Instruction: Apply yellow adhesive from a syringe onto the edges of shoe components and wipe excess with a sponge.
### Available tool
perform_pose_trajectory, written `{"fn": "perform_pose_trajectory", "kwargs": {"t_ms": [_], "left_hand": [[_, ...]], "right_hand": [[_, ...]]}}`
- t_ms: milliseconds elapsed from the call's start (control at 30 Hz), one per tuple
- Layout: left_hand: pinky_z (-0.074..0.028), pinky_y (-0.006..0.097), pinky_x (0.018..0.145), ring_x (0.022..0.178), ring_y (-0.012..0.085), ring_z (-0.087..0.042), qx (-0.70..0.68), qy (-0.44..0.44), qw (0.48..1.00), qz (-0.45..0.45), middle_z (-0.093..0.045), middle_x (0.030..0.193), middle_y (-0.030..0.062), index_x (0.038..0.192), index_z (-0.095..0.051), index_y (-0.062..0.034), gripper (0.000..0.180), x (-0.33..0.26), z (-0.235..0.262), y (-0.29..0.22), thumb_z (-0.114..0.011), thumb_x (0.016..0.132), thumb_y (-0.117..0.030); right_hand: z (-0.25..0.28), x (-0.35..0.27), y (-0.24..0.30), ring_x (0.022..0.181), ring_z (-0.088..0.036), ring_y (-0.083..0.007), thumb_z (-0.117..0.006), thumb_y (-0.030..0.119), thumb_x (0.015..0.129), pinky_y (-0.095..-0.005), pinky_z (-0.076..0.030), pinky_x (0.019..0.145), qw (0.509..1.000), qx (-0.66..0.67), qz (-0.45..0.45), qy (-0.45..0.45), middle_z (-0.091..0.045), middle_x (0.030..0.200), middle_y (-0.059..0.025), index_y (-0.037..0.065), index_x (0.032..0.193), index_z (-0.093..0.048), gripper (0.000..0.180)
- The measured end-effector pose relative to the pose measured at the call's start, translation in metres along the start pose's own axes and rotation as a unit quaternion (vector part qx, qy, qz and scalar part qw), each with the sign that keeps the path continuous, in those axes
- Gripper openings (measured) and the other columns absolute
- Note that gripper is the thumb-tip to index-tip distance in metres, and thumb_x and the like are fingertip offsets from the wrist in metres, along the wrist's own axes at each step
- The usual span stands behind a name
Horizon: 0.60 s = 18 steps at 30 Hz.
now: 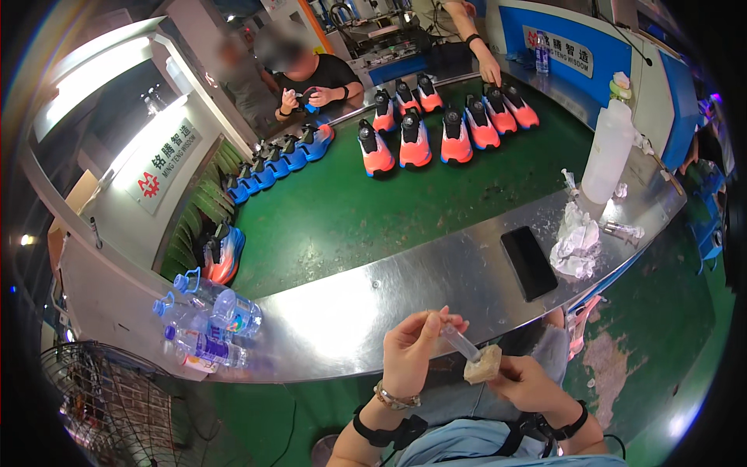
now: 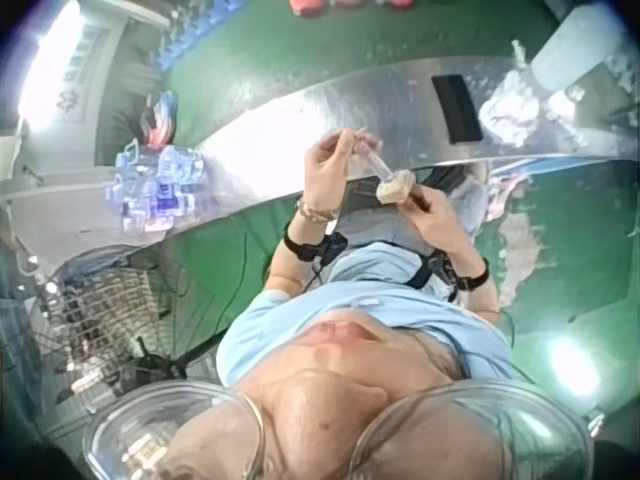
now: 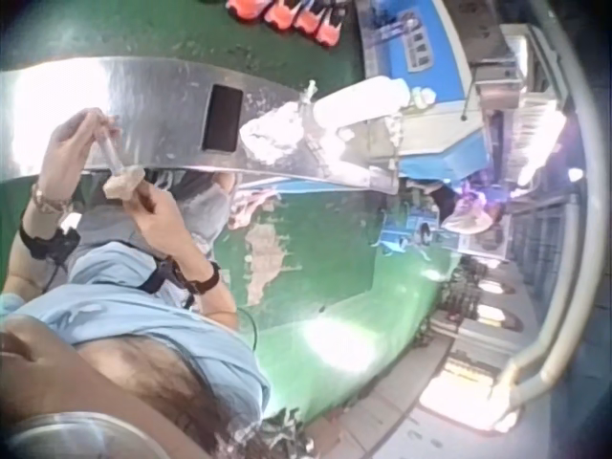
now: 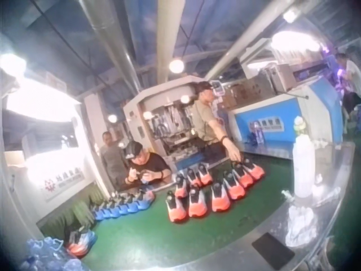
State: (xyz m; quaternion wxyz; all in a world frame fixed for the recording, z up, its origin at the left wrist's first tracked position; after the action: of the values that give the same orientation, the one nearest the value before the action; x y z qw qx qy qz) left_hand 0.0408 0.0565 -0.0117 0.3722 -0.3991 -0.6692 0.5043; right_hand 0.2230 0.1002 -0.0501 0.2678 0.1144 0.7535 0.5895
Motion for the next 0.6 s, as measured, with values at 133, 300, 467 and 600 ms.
{"fn": "perform_pose_trajectory", "kwargs": {"t_ms": [133, 300, 467, 600], "left_hand": [[-0.038, 0.042, 0.097, 0.079, 0.0216, -0.064, -0.112, -0.093, 0.989, 0.030, -0.064, 0.087, 0.0128, 0.086, -0.059, 0.0038, 0.023, 0.004, -0.012, -0.003, -0.048, 0.092, -0.014], [-0.037, 0.042, 0.098, 0.077, 0.0203, -0.063, 0.018, -0.084, 0.996, -0.041, -0.065, 0.080, 0.0127, 0.082, -0.060, 0.0031, 0.024, 0.006, -0.013, -0.011, -0.049, 0.092, -0.015], [-0.030, 0.039, 0.102, 0.074, 0.0143, -0.062, 0.140, -0.043, 0.985, -0.095, -0.065, 0.075, 0.0095, 0.082, -0.059, 0.0056, 0.022, 0.001, -0.004, -0.017, -0.049, 0.091, -0.012], [-0.029, 0.041, 0.103, 0.066, 0.0136, -0.057, 0.153, -0.066, 0.979, -0.118, -0.063, 0.068, 0.0102, 0.072, -0.055, 0.0016, 0.029, -0.004, -0.005, -0.016, -0.045, 0.093, -0.017]], "right_hand": [[-0.010, 0.005, 0.011, 0.050, -0.054, -0.0197, -0.064, 0.009, 0.076, -0.0299, -0.043, 0.048, 0.854, -0.366, 0.284, -0.237, -0.056, 0.068, -0.0055, 0.002, 0.094, -0.059, 0.020], [-0.015, -0.002, 0.017, 0.053, -0.056, -0.0284, -0.062, 0.003, 0.074, -0.0337, -0.046, 0.049, 0.788, -0.464, 0.294, -0.277, -0.060, 0.072, -0.0111, 0.002, 0.092, -0.059, 0.019], [-0.014, -0.010, 0.017, 0.042, -0.044, -0.0177, -0.057, 0.003, 0.079, -0.0294, -0.036, 0.044, 0.954, -0.201, 0.164, -0.149, -0.050, 0.056, -0.0151, 0.001, 0.097, -0.061, 0.019], [-0.017, -0.011, 0.013, 0.050, -0.034, -0.0047, -0.058, 0.008, 0.084, -0.0232, -0.029, 0.045, 0.989, -0.104, 0.076, -0.076, -0.045, 0.056, 0.0001, 0.002, 0.104, -0.060, 0.022]]}}
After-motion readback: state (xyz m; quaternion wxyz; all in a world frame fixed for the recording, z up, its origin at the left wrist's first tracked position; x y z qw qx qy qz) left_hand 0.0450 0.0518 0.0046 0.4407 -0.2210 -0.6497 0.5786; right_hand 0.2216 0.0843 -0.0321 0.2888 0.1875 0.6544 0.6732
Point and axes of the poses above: each hand's wrist, its own x-axis towards the middle knuckle, its own z-axis out of the back of the hand, y = z × x, the point moved 2 cm from there along x, towards the middle knuckle
